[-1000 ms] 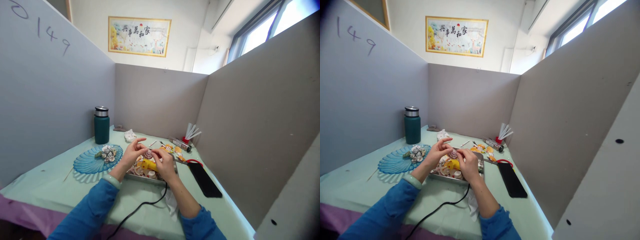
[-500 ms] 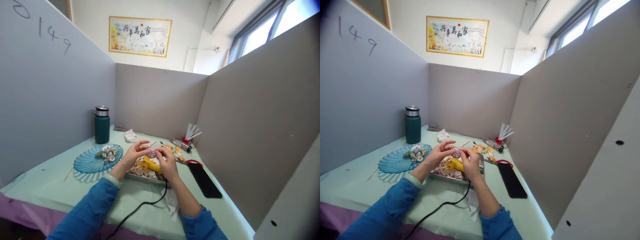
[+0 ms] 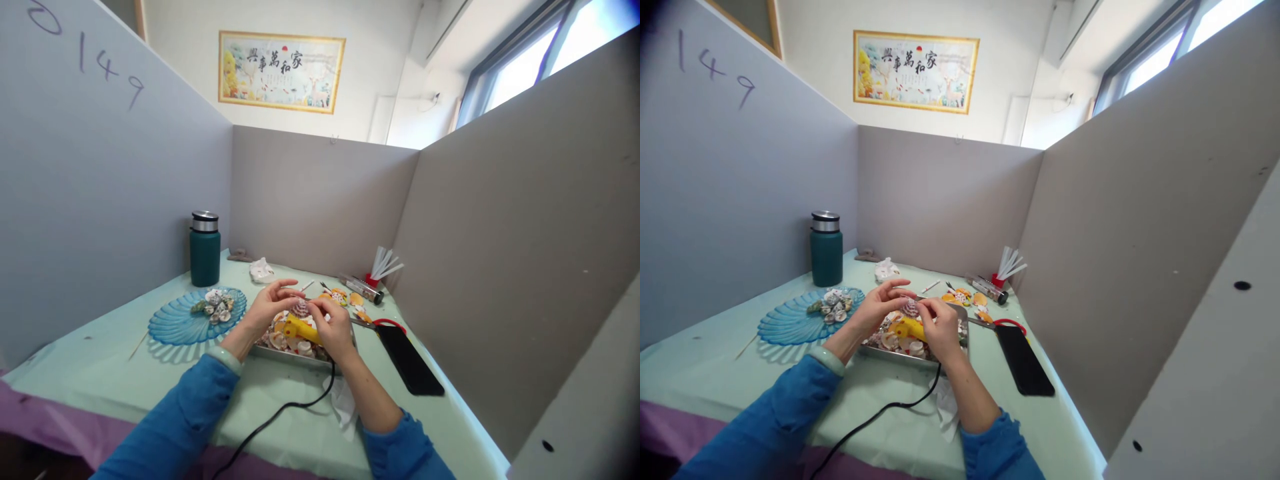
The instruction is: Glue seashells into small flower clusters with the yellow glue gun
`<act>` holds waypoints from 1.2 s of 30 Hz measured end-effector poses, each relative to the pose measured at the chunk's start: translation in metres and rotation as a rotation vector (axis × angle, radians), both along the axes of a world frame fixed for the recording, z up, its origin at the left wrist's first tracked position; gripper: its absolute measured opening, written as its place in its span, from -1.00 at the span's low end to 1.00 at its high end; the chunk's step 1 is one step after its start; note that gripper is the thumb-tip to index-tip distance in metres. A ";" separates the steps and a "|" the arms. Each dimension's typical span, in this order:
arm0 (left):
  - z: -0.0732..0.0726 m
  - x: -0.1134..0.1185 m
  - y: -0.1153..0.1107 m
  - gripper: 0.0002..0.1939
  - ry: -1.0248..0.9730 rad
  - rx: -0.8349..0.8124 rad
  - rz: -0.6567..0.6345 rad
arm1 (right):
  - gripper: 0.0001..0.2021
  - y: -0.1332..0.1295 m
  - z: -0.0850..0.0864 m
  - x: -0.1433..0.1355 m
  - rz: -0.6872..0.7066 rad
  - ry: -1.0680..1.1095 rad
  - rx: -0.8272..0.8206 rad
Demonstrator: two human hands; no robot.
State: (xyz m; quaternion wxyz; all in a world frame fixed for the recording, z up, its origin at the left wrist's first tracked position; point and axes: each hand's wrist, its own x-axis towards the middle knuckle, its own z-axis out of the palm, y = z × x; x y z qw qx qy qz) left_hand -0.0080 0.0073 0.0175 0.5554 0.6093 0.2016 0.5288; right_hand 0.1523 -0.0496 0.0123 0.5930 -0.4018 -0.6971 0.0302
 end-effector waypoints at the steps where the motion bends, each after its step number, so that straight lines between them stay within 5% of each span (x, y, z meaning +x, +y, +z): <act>1: 0.000 0.000 0.000 -0.46 0.002 0.006 0.001 | -0.81 -0.001 0.000 0.000 -0.008 -0.010 0.002; 9: 0.000 -0.002 0.000 -0.46 0.052 0.005 0.050 | -0.84 -0.002 -0.001 -0.003 -0.002 -0.040 -0.001; 19: -0.002 0.002 0.000 -0.46 0.003 -0.009 -0.040 | -0.79 -0.001 0.002 0.001 0.010 0.104 -0.069; 36: 0.002 0.001 -0.005 -0.45 0.051 0.020 -0.006 | -0.70 -0.001 -0.001 -0.001 -0.055 -0.163 -0.015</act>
